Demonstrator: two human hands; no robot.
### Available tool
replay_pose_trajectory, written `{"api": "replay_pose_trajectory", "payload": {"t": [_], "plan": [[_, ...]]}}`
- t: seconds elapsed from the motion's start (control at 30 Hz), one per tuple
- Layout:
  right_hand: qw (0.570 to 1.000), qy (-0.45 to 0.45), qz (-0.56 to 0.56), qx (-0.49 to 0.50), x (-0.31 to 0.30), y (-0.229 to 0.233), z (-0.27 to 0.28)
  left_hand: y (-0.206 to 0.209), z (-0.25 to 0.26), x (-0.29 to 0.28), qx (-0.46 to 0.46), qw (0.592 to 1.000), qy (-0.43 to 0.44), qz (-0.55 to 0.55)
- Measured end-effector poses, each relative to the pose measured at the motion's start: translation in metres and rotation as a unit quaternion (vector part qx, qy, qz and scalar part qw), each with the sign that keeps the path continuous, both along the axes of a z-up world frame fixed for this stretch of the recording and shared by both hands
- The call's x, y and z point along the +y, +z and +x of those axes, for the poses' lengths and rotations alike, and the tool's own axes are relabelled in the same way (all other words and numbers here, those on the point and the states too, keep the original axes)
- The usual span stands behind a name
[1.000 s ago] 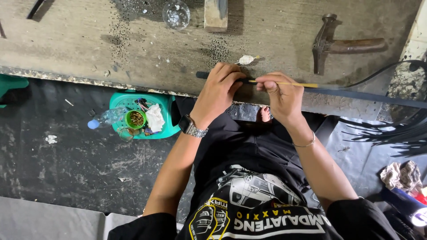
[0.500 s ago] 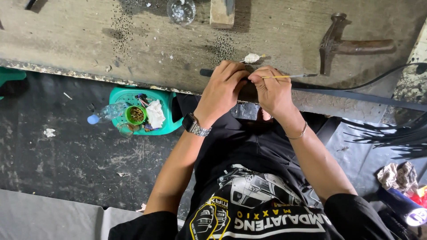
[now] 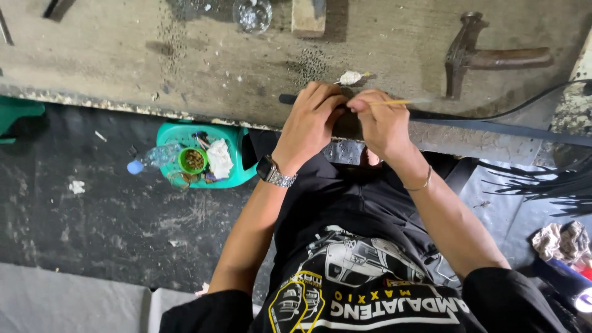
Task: The person aligns a long black leather strip on a workbench, marks it with a pencil, and then uses a hammer and a punch tool to create holes along the strip. The process is repeated for multiple holes on the same strip.
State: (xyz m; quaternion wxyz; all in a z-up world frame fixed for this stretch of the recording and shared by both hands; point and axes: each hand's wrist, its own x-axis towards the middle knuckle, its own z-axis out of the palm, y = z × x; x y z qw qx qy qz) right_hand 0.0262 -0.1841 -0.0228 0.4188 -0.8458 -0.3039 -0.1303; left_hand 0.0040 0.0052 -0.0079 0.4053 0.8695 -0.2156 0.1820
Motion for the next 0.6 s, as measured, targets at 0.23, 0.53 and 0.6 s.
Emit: {"api": "replay_pose_trajectory", "payload": {"t": [0.23, 0.53, 0.6], "plan": [[0.992, -0.042, 0.102, 0.061, -0.017, 0.004, -0.006, 0.000, 0.001, 0.001, 0.002, 1.000, -0.007, -0.016], [0.999, -0.026, 0.046, 0.002, -0.015, -0.003, -0.003, -0.005, 0.001, 0.000, -0.003, 1.000, -0.006, -0.028], [0.999, -0.022, 0.028, -0.010, -0.016, -0.008, -0.003, -0.004, 0.001, 0.000, -0.005, 1.000, -0.004, -0.030]]}}
